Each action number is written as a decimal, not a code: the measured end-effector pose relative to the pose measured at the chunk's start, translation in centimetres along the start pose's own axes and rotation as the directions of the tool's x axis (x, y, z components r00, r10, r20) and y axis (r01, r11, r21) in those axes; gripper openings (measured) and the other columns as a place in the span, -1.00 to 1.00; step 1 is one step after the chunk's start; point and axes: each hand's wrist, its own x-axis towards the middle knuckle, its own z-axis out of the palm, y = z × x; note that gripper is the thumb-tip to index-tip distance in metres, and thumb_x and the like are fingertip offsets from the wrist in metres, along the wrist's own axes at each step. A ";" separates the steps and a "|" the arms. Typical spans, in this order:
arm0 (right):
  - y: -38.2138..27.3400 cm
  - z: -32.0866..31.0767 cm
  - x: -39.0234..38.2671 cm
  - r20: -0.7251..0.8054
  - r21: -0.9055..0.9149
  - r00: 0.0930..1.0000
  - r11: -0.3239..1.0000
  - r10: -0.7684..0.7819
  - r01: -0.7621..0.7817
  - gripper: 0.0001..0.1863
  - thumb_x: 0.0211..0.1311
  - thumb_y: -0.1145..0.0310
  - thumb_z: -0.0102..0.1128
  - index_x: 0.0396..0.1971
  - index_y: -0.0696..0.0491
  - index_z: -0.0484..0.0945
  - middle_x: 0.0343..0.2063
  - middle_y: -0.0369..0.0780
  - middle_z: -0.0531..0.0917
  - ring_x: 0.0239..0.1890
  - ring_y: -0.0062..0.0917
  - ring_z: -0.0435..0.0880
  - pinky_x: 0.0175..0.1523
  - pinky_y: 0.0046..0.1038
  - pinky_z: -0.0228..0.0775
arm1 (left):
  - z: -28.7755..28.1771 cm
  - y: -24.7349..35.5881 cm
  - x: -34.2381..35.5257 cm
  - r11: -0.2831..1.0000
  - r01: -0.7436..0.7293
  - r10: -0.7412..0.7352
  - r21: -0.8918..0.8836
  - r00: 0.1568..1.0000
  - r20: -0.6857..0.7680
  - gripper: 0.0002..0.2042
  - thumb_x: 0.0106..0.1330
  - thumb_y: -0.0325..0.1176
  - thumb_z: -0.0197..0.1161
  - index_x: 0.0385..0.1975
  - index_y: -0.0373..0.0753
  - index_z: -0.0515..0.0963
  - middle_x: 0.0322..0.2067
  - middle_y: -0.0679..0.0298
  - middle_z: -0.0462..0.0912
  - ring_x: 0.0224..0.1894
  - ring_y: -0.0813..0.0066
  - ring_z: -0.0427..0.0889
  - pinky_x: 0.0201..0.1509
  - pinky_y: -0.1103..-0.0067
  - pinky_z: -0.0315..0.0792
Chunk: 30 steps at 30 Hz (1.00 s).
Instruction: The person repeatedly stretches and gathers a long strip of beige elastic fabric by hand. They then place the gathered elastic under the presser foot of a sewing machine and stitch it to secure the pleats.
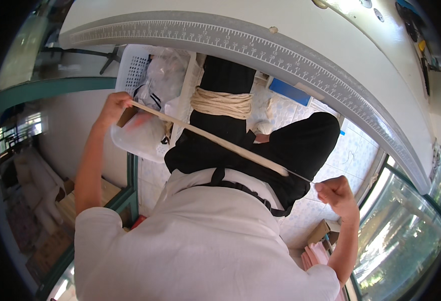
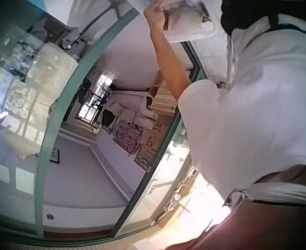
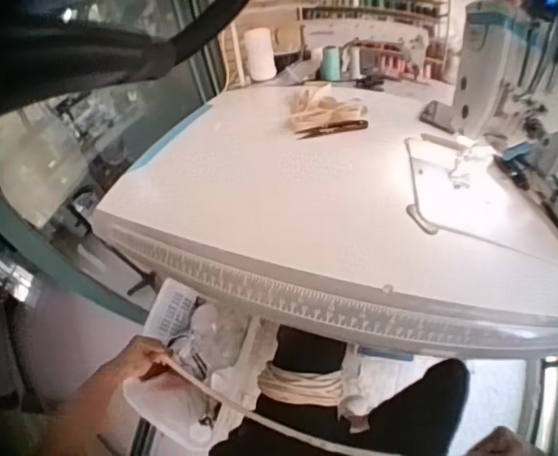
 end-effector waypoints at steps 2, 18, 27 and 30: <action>-0.2 -1.3 -0.7 -0.073 -0.046 0.997 0.999 0.009 -0.013 -0.44 0.31 0.21 0.20 -0.87 0.15 0.34 -0.87 -0.37 0.31 -0.77 -0.74 0.18 -0.65 -0.54 -0.06 | -2.3 -2.9 -0.9 0.998 0.008 -0.006 0.063 0.999 -0.036 -0.95 0.19 -0.58 0.17 -0.45 -0.41 0.56 -0.57 0.16 0.53 -0.47 0.40 0.49 -0.32 0.53 0.37; -10.9 -3.3 -4.2 -0.188 -0.395 0.887 0.860 -0.421 0.324 -0.43 0.24 0.27 0.17 -0.90 0.18 0.21 -0.91 -0.30 0.19 -0.84 -0.63 0.10 -0.66 -0.44 -0.21 | 7.8 28.2 1.7 0.249 0.405 0.564 -0.879 0.678 0.472 -0.65 0.36 -0.30 0.16 0.07 -0.33 0.44 -0.23 0.15 0.60 -0.25 0.51 0.59 -0.22 0.70 0.41; -7.0 -3.2 -2.3 -0.223 -0.224 0.956 0.964 -0.192 0.142 -0.40 0.27 0.20 0.19 -0.91 0.13 0.22 -0.90 -0.35 0.22 -0.80 -0.70 0.08 -0.65 -0.49 -0.18 | 3.9 27.7 -0.6 0.830 -0.508 0.534 -0.231 0.843 0.066 -0.93 0.08 -0.64 0.28 -0.43 -0.39 0.58 -0.54 0.21 0.53 -0.49 0.42 0.51 -0.42 0.58 0.36; -4.5 -4.1 -1.9 -0.248 -0.123 0.960 0.987 -0.131 0.103 -0.39 0.27 0.14 0.19 -0.92 0.10 0.26 -0.89 -0.37 0.24 -0.78 -0.73 0.10 -0.64 -0.51 -0.18 | 2.5 23.3 0.4 0.912 -0.363 0.382 -0.192 0.922 0.067 -0.96 0.13 -0.66 0.18 -0.44 -0.43 0.51 -0.54 0.24 0.49 -0.49 0.46 0.46 -0.39 0.60 0.34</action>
